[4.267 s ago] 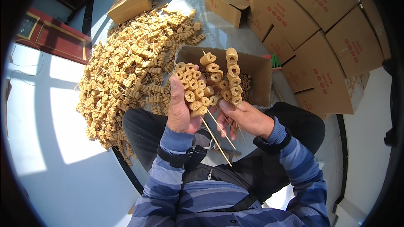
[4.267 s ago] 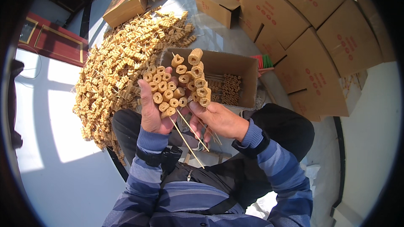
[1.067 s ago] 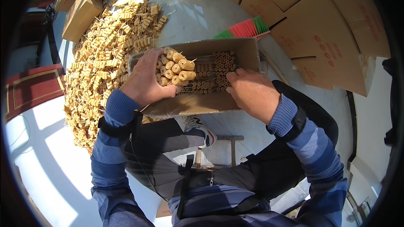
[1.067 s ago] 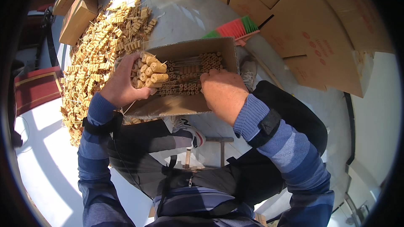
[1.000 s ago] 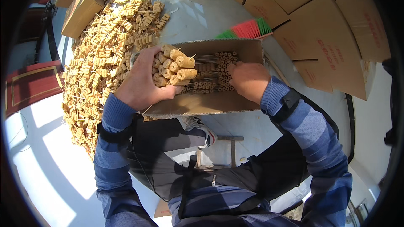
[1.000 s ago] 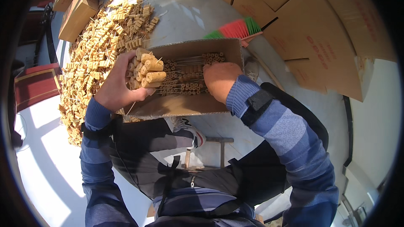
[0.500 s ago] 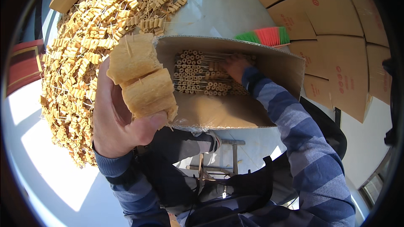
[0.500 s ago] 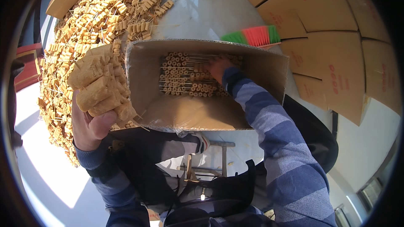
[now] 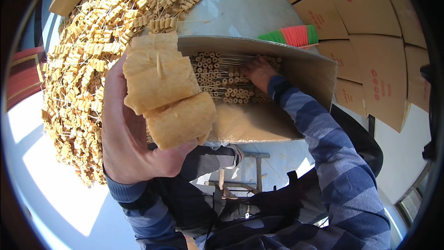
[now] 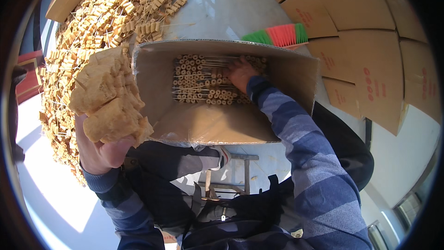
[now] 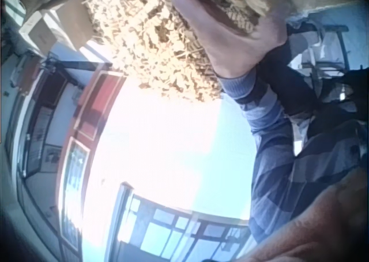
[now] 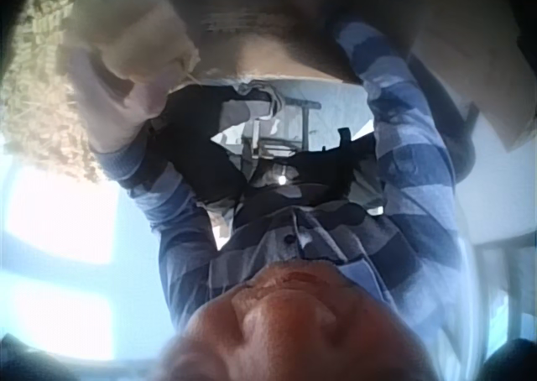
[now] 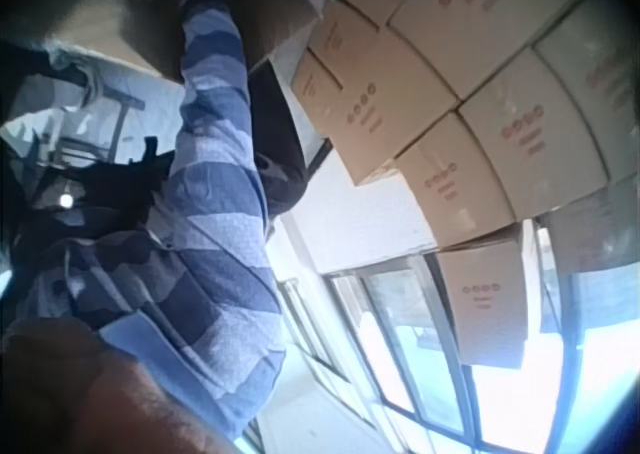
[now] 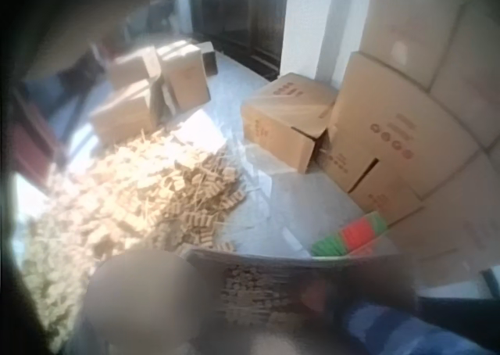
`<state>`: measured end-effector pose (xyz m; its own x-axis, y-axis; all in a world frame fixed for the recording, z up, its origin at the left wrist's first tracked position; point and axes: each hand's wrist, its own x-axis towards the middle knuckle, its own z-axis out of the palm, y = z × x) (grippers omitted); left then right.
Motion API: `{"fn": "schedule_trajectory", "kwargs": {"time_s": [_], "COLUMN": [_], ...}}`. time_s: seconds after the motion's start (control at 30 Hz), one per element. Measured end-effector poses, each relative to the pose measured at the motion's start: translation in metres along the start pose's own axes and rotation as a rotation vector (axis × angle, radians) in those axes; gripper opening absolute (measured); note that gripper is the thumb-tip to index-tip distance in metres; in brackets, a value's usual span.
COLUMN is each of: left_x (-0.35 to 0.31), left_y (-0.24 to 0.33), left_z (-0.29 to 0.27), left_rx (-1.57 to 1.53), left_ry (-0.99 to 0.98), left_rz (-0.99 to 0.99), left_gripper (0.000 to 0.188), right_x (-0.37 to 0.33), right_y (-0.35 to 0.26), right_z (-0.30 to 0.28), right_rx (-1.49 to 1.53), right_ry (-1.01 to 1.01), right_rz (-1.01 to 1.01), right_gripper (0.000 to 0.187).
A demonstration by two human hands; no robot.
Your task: The person sits on the floor and repeatedly picks up small cylindrical food pieces and wooden skewers, threading the pieces onto the skewers. They then place the completed skewers into a cardboard box.
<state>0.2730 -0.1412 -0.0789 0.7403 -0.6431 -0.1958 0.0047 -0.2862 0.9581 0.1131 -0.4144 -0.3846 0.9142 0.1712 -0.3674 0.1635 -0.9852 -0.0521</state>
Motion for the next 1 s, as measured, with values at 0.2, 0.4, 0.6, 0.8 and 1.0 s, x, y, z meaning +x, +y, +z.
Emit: {"fn": "schedule_trajectory", "kwargs": {"time_s": [0.2,0.4,0.6,0.8,1.0], "left_x": [0.003,0.009,0.007,0.008,0.012], "left_y": [0.015,0.021,0.037,0.029,0.025], "left_z": [0.012,0.028,0.030,0.032,0.042], "left_rx": [-0.002,0.163,0.364,0.273,0.155], "left_ry": [0.003,0.076,0.052,0.050,-0.022], "left_rz": [0.005,0.167,0.104,0.243,0.363], "left_gripper": [0.092,0.064,0.049,0.055,0.076], "right_x": [-0.006,0.002,0.001,-0.007,-0.007], "right_y": [-0.002,-0.004,-0.006,-0.008,-0.015], "right_z": [0.012,0.019,0.015,0.007,0.006], "right_rx": [0.133,0.170,0.104,0.057,0.105], "right_ry": [0.124,0.047,0.115,0.021,-0.109], "right_rz": [0.046,0.070,0.060,-0.005,0.027], "right_gripper": [0.034,0.037,0.029,0.033,0.035]}}
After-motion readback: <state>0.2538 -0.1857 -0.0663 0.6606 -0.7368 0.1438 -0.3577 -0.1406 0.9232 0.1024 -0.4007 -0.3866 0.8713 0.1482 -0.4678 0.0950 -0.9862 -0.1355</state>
